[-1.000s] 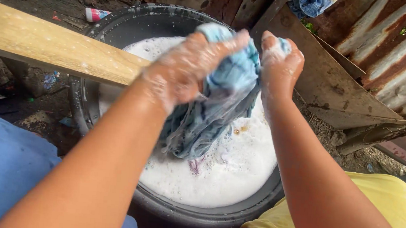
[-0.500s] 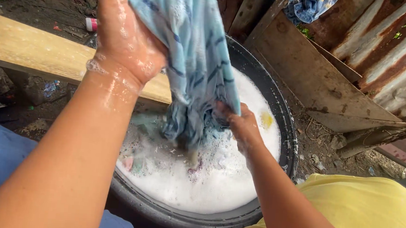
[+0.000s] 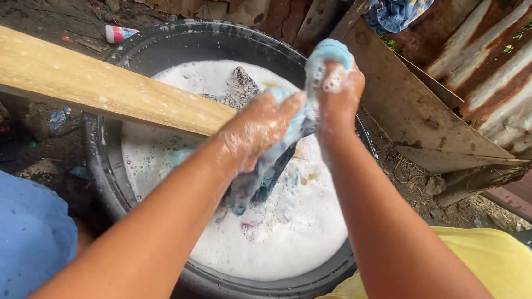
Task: Washing clothes by hand in a large basin using soap and a wooden scrubbing board.
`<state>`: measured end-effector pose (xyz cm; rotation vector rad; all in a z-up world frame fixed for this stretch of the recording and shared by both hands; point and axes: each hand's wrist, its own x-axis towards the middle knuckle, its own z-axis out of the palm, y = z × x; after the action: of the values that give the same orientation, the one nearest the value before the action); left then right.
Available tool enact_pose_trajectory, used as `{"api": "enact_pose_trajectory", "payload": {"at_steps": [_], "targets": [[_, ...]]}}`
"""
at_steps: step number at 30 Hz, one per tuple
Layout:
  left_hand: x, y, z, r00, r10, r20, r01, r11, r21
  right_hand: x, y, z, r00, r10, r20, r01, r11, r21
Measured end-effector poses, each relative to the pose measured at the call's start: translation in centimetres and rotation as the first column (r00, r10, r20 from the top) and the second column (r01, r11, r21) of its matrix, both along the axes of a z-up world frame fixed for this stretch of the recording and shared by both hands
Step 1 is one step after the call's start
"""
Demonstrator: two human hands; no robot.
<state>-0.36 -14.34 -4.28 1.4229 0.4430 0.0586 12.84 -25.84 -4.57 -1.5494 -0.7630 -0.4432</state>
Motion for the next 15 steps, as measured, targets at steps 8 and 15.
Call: {"api": "enact_pose_trajectory", "payload": {"at_steps": [8, 15], "targets": [[-2.8, 13.4, -4.0, 0.875, 0.093, 0.475, 0.16, 0.871, -0.464, 3.0, -9.6, 2.7, 0.667, -0.49, -0.562, 0.022, 0.767, -0.642], [-1.5, 9.2, -6.1, 0.994, -0.066, 0.087, 0.091, 0.936, -0.34, 7.0, -6.0, 10.5, 0.698, -0.474, -0.538, 0.036, 0.772, -0.634]]}}
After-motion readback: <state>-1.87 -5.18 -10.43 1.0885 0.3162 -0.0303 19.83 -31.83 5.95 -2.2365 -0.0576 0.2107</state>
